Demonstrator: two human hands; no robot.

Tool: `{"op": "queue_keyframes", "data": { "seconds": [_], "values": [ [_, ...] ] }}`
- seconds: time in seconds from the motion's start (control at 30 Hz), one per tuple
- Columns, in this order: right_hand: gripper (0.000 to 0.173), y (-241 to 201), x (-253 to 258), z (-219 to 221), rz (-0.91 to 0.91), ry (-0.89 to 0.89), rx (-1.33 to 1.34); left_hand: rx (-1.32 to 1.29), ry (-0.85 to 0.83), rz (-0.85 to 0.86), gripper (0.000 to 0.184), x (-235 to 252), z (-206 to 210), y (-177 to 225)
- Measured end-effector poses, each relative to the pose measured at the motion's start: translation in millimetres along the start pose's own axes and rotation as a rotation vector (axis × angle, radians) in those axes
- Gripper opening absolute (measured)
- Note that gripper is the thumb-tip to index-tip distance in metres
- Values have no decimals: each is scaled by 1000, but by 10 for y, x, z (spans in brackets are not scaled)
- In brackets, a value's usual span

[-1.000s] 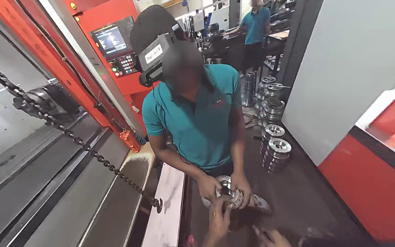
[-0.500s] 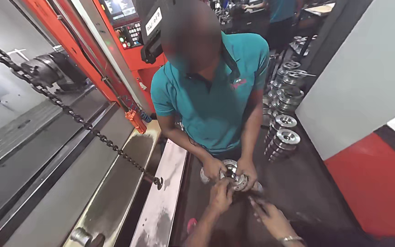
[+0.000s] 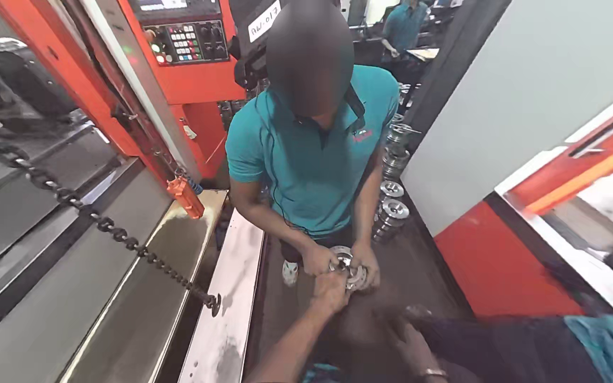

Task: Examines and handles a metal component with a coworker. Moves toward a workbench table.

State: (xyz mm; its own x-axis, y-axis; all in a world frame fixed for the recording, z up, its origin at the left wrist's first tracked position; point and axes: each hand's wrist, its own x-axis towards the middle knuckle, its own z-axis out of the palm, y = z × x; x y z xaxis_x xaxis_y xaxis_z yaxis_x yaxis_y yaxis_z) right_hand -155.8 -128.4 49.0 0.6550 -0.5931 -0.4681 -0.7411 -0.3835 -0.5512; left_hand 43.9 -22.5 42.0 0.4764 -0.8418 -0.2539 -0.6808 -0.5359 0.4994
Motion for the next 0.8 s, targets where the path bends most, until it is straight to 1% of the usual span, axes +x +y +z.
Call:
{"op": "queue_keyframes", "data": {
  "seconds": [0.07,0.17,0.3,0.37,0.5,0.57,0.63,0.73,0.8],
  "values": [
    [44,-141,-172,37,38,2,-22,31,-47,-6,44,-44,-37,55],
    [46,-280,-328,178,105,-16,-52,55,-64,17,39,-78,-83,56],
    [40,-369,-457,359,146,19,-26,136,-151,46,36,-36,-168,92],
    [38,-432,-550,379,120,69,19,137,-186,60,37,-10,-206,104],
    [41,-367,-718,556,115,111,85,107,-105,104,34,-181,-241,57],
    [41,-330,-812,633,135,97,106,118,-126,90,35,-223,-282,77],
    [41,-331,-865,604,142,85,94,106,-143,92,35,-234,-320,87],
    [42,-324,-823,493,75,94,58,78,-52,134,35,-159,-128,-10],
    [43,-303,-725,421,49,110,50,81,-8,145,38,-106,-26,-57]
  ]
}}
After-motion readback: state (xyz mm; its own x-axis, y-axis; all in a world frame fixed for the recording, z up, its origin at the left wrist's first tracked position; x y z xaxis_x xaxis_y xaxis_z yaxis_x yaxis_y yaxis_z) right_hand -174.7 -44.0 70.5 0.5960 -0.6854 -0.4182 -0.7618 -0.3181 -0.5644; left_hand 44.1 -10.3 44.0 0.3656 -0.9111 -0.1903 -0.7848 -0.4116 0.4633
